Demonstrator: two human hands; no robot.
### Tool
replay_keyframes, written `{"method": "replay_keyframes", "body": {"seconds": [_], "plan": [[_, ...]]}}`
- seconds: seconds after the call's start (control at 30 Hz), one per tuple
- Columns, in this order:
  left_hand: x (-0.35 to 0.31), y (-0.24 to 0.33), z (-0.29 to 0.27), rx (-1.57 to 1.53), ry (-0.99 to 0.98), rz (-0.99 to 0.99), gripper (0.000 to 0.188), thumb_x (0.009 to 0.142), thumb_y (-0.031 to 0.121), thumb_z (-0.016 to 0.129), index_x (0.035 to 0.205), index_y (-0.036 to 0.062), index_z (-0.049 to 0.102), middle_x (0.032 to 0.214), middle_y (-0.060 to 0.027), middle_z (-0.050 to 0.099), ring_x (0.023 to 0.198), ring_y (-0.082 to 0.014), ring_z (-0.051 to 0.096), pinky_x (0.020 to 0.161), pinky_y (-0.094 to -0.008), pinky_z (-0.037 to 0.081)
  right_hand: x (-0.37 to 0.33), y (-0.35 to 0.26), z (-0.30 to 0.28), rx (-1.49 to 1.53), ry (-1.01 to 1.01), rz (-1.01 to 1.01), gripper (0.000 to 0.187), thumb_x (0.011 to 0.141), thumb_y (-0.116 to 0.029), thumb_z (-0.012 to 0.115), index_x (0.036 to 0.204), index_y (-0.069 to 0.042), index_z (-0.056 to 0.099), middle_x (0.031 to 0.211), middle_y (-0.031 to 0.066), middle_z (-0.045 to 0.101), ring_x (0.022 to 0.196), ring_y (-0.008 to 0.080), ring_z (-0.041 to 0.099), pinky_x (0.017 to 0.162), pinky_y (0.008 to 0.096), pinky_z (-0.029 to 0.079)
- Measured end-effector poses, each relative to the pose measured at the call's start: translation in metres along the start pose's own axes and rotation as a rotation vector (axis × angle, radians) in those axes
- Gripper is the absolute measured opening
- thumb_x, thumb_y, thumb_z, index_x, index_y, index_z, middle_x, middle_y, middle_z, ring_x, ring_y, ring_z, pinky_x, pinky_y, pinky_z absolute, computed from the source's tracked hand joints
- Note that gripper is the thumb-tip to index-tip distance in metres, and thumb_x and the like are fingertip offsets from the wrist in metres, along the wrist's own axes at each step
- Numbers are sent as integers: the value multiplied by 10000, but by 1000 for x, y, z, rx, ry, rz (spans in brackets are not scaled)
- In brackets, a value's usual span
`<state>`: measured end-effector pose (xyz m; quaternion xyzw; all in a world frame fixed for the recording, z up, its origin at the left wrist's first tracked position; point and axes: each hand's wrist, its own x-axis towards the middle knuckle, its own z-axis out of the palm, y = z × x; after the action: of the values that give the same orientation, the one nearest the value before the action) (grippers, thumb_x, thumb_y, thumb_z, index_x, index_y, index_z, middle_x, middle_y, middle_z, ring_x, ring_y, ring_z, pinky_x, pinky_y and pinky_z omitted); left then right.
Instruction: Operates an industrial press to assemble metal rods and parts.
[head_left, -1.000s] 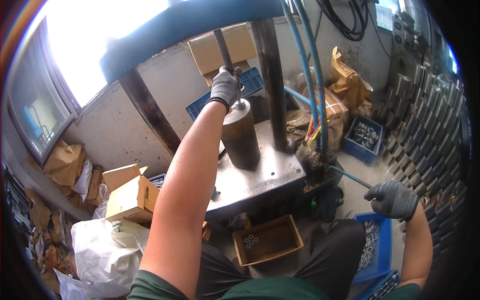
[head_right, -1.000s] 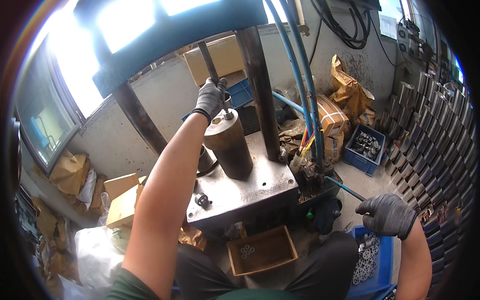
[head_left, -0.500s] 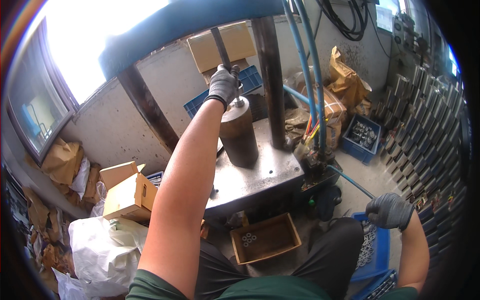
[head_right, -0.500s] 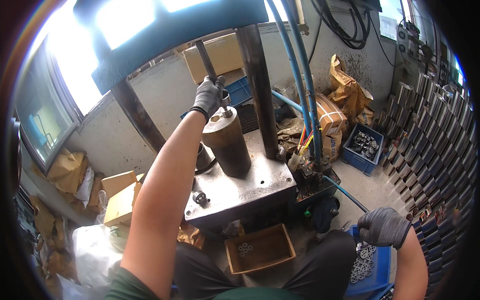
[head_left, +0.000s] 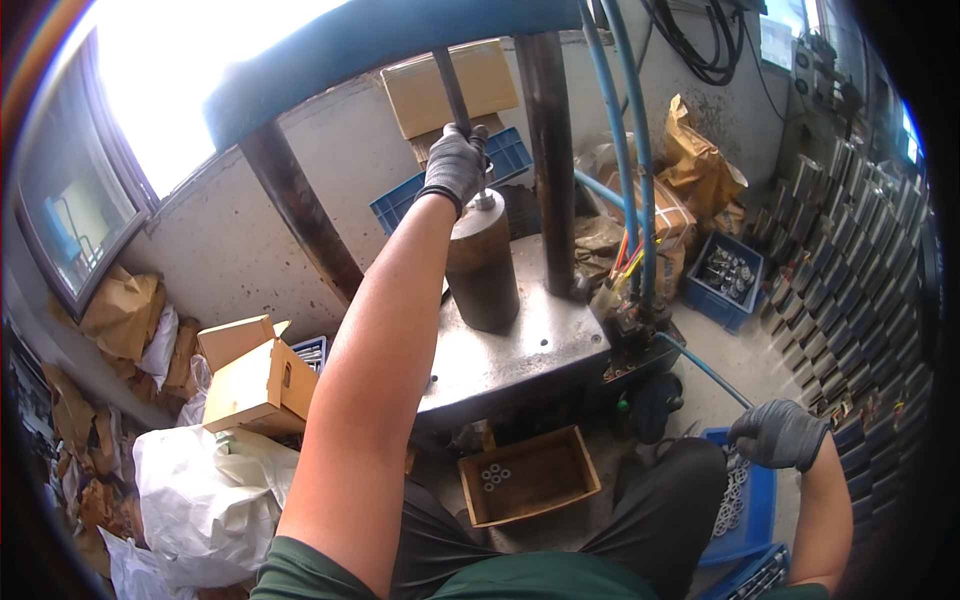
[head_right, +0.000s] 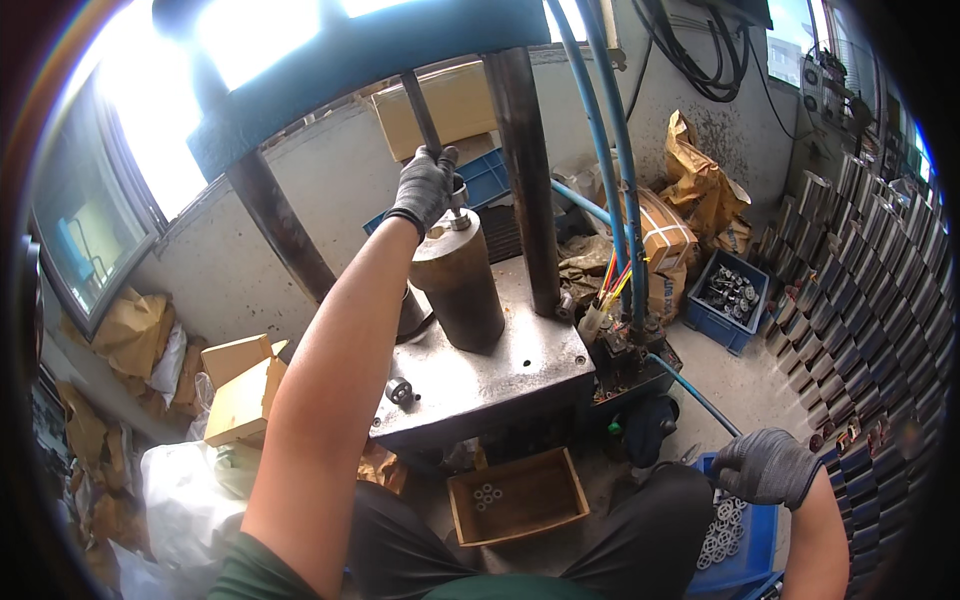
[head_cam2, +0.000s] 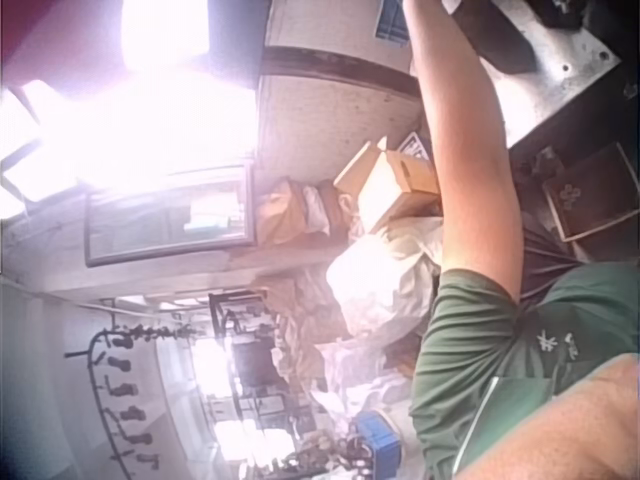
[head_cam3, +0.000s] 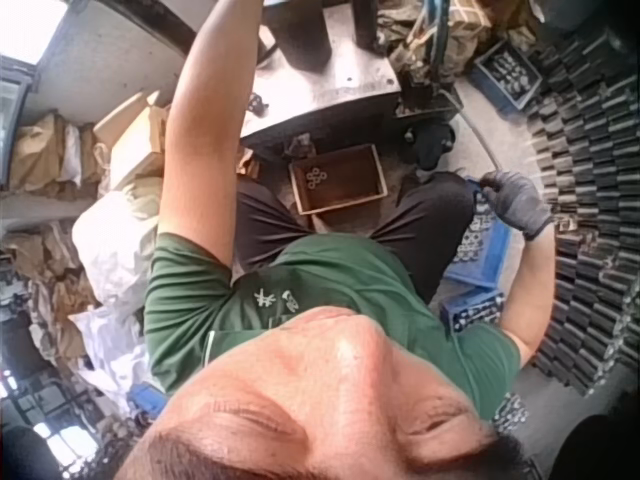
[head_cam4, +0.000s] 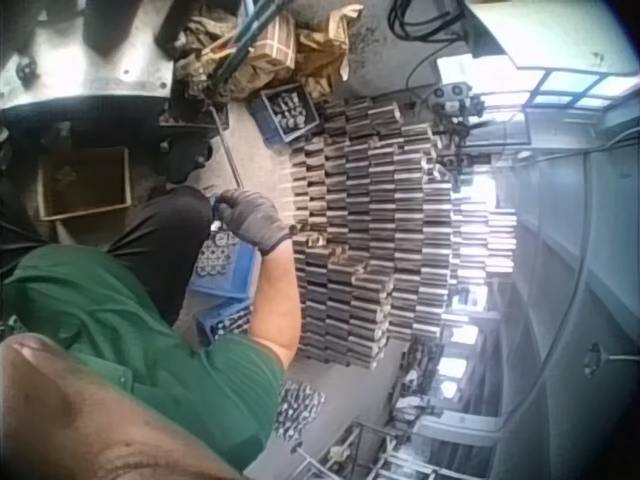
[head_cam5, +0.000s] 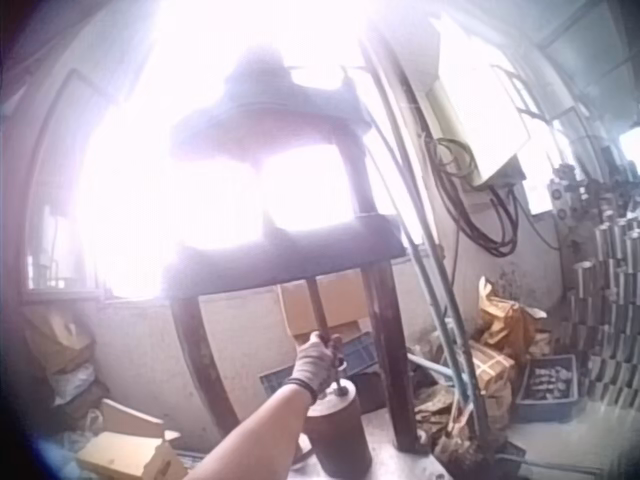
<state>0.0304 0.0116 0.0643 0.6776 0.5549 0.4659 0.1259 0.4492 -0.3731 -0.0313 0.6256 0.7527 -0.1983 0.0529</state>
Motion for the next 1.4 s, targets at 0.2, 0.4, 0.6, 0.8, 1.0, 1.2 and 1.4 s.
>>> {"method": "replay_keyframes", "body": {"seconds": [0.2, 0.4, 0.6, 0.8, 1.0, 1.2, 1.4], "plan": [[-7, 6, -1, -1, -5, -32, 455, 1128, 444, 576, 1277, 16, 619, 859, -94, 758, 771, -182, 762, 707, -361, 625, 9, -4, -6, 139, 406, -58, 271, 856, -157, 746, 1101, -49, 791, 1012, 183, 776, 970, 377, 755, 903, 440, 604], [-11, 7, -2, 30, 8, -22, 463, 1127, 446, 578, 1280, 11, 621, 882, -109, 775, 804, -203, 779, 716, -368, 630, 106, 6, -85, 35, 1213, -293, 203, 932, 34, 711, 1134, 10, 720, 1017, 177, 760, 940, 281, 772, 872, 362, 617], [-12, 6, -2, 11, 7, -35, 451, 1129, 435, 577, 1295, 18, 617, 896, -120, 780, 814, -214, 786, 720, -375, 637, 155, 24, -132, 138, 1304, -247, 341, 1009, -37, 697, 1349, -8, 704, 1116, 147, 794, 983, 227, 776, 891, 344, 618], [-12, 3, -2, 16, 7, -26, 421, 1131, 408, 580, 1321, 34, 614, 873, -112, 766, 795, -209, 780, 707, -376, 635, 108, 33, -89, 242, 1070, -161, 390, 936, 19, 703, 1320, -50, 722, 1101, 158, 781, 957, 257, 774, 882, 341, 612], [-10, 0, -1, 6, -1, -19, 424, 1134, 396, 573, 1345, 30, 607, 861, -116, 758, 803, -201, 777, 727, -374, 629, 4, 15, -12, 124, 171, -28, 286, 872, -241, 778, 1122, -105, 802, 953, 162, 778, 897, 316, 779, 829, 437, 611], [-13, 3, -3, -1, -9, -21, 428, 1144, 397, 551, 1352, 26, 598, 904, -124, 764, 843, -213, 778, 757, -383, 625, 2, -2, 16, -86, -33, -38, 255, 869, -285, 784, 1059, -121, 830, 963, 146, 796, 903, 337, 777, 864, 423, 614], [-14, 5, -3, -41, -18, -40, 434, 1141, 409, 556, 1334, 23, 600, 905, -124, 762, 835, -204, 776, 765, -380, 627, 5, 4, 1, 78, 180, -44, 341, 885, -346, 754, 1121, -110, 824, 998, 157, 799, 950, 355, 776, 889, 443, 617]]}}
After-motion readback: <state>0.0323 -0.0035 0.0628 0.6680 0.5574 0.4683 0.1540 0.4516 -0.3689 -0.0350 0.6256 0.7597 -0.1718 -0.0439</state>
